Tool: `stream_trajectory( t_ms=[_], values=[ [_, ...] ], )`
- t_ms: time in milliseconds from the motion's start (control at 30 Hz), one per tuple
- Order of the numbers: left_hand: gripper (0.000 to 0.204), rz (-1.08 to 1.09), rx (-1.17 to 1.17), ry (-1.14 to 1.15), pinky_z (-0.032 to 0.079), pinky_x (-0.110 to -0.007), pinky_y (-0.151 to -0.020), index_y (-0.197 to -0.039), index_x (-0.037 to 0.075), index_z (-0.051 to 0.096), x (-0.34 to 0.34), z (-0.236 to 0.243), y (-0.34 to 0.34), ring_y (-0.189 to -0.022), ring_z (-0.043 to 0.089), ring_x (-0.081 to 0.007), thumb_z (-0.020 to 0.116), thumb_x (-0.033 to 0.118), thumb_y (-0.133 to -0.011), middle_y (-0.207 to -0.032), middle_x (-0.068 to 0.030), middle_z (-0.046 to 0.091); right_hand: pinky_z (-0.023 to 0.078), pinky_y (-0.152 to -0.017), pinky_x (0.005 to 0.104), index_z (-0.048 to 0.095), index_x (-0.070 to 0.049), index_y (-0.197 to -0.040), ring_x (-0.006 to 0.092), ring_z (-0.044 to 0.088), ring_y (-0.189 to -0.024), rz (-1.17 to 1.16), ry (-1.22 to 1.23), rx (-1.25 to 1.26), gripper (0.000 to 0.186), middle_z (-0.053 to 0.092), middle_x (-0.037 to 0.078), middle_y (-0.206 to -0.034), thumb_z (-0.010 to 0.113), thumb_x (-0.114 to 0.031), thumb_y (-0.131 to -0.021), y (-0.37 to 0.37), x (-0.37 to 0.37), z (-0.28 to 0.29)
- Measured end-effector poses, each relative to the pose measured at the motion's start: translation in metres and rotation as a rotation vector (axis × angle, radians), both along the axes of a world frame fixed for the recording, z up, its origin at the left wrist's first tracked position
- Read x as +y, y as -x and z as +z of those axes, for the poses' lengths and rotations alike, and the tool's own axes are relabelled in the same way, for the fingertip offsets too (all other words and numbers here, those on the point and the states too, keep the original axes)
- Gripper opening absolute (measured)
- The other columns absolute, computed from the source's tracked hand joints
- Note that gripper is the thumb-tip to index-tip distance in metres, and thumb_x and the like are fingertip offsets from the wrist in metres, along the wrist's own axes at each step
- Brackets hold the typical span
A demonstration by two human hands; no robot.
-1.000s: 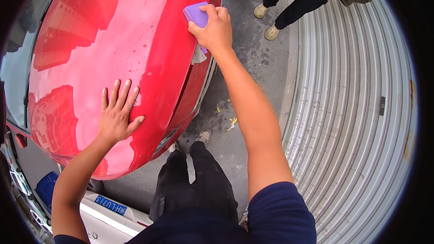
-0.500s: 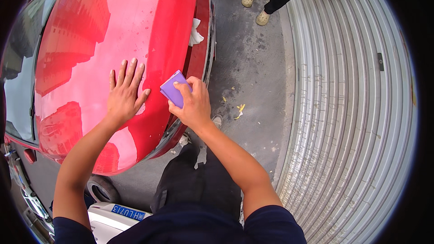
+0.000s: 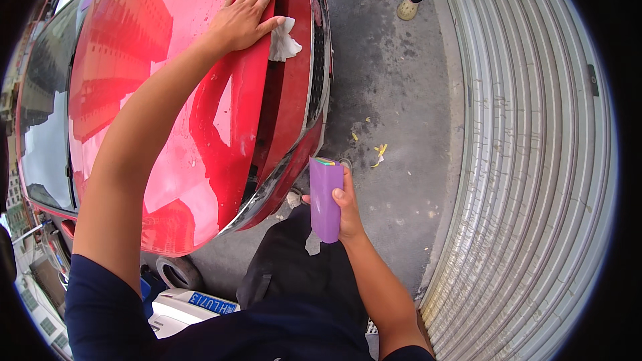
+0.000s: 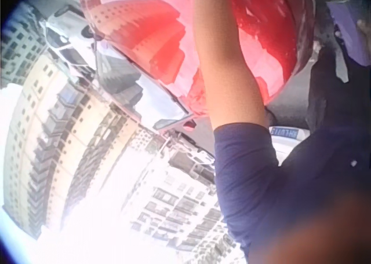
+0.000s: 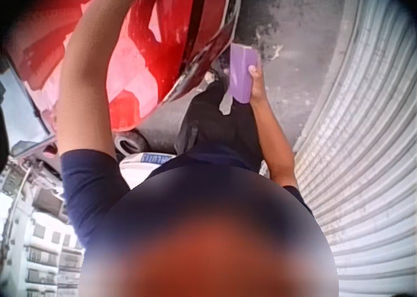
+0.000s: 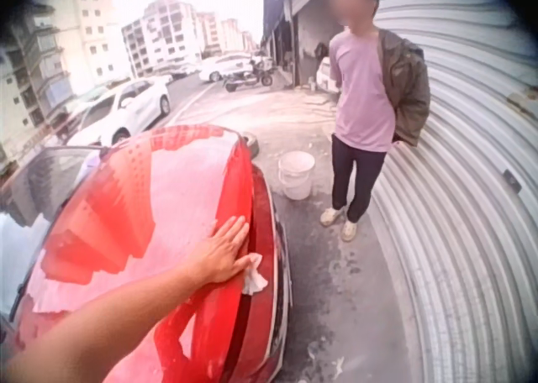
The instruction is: The person wets a purple sanding block in a bucket of water and then sands the hood of a red car. They repeatedly rub the sanding block over the hood surface while occasionally dipping it back into the water.
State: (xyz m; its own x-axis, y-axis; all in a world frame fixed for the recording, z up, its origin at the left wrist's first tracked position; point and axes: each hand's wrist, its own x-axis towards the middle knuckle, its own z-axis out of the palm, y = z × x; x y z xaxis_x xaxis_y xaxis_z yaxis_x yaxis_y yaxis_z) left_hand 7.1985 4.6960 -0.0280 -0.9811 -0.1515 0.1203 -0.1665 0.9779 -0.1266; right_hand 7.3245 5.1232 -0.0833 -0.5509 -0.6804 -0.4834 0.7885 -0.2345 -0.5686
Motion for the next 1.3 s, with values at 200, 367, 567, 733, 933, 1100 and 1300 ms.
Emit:
stream_trajectory(
  t_ms=[200, 367, 567, 733, 933, 1100, 1300],
  values=[
    [0.099, -0.086, -0.058, 0.049, 0.021, -0.054, -0.135, -0.170, 0.000, 0.034, 0.025, -0.029, -0.017, -0.168, 0.022, -0.0315, 0.043, 0.075, -0.106, -0.180, -0.0152, 0.029, 0.067, -0.085, 0.0432, 0.046, -0.008, -0.157, 0.0302, 0.077, -0.096, 0.007, 0.099, -0.212, 0.078, 0.067, 0.019, -0.131, 0.065, -0.055, -0.098, 0.017, 0.007, -0.019],
    [0.093, -0.202, -0.134, -0.008, 0.018, -0.051, -0.136, -0.170, 0.000, 0.034, 0.090, -0.018, -0.104, -0.168, 0.023, -0.0303, 0.046, 0.068, -0.108, -0.179, -0.0151, 0.031, 0.067, -0.082, 0.0388, 0.047, -0.007, -0.153, 0.0228, 0.073, -0.098, -0.096, -0.028, 0.054, 0.067, 0.063, 0.012, -0.127, 0.064, -0.046, -0.102, 0.033, -0.027, -0.019],
    [0.090, -0.342, -0.339, -0.044, 0.014, -0.048, -0.137, -0.172, 0.003, 0.031, 0.149, 0.000, -0.216, -0.170, 0.018, -0.0239, 0.049, 0.063, -0.108, -0.181, -0.0114, 0.029, 0.054, -0.106, 0.0421, 0.050, -0.008, -0.155, 0.0268, 0.060, -0.129, -0.125, -0.447, 0.776, 0.065, 0.053, 0.014, -0.146, 0.076, -0.030, -0.101, 0.054, -0.094, 0.003],
    [0.090, -0.610, -0.630, -0.328, 0.015, -0.047, -0.137, -0.174, 0.014, 0.031, 0.133, 0.024, -0.302, -0.169, 0.020, -0.0215, 0.057, 0.065, -0.104, -0.182, -0.0058, 0.027, 0.047, -0.116, 0.0491, 0.069, -0.014, -0.143, 0.0413, 0.053, -0.137, -0.007, -0.469, 1.571, 0.054, 0.049, 0.017, -0.158, 0.082, -0.027, -0.093, 0.065, -0.150, 0.020],
    [0.088, -0.144, -0.324, -0.239, 0.015, -0.056, -0.136, -0.174, 0.020, 0.032, 0.081, 0.043, -0.341, -0.168, 0.021, -0.0319, 0.060, 0.063, -0.103, -0.181, -0.0124, 0.026, 0.049, -0.113, 0.0491, 0.074, -0.016, -0.141, 0.0417, 0.054, -0.131, 0.021, -0.516, 1.712, 0.053, 0.056, 0.010, -0.155, 0.083, -0.024, -0.090, 0.044, -0.166, 0.028],
    [0.088, -0.083, -0.255, -0.210, 0.013, -0.059, -0.136, -0.175, 0.020, 0.032, 0.059, 0.039, -0.321, -0.169, 0.020, -0.0341, 0.057, 0.064, -0.103, -0.181, -0.0139, 0.026, 0.046, -0.114, 0.0485, 0.073, -0.008, -0.139, 0.0385, 0.054, -0.132, 0.051, -0.597, 1.722, 0.050, 0.057, 0.016, -0.153, 0.082, -0.021, -0.091, 0.003, -0.149, 0.028],
    [0.085, -0.070, -0.154, -0.130, 0.014, -0.058, -0.136, -0.174, 0.020, 0.034, 0.068, 0.034, -0.318, -0.168, 0.021, -0.0332, 0.057, 0.062, -0.104, -0.180, -0.0137, 0.028, 0.051, -0.111, 0.0491, 0.075, -0.012, -0.137, 0.0385, 0.055, -0.131, 0.001, -0.614, 1.701, 0.051, 0.059, 0.011, -0.151, 0.082, -0.021, -0.087, 0.001, -0.161, 0.026]
  ],
)
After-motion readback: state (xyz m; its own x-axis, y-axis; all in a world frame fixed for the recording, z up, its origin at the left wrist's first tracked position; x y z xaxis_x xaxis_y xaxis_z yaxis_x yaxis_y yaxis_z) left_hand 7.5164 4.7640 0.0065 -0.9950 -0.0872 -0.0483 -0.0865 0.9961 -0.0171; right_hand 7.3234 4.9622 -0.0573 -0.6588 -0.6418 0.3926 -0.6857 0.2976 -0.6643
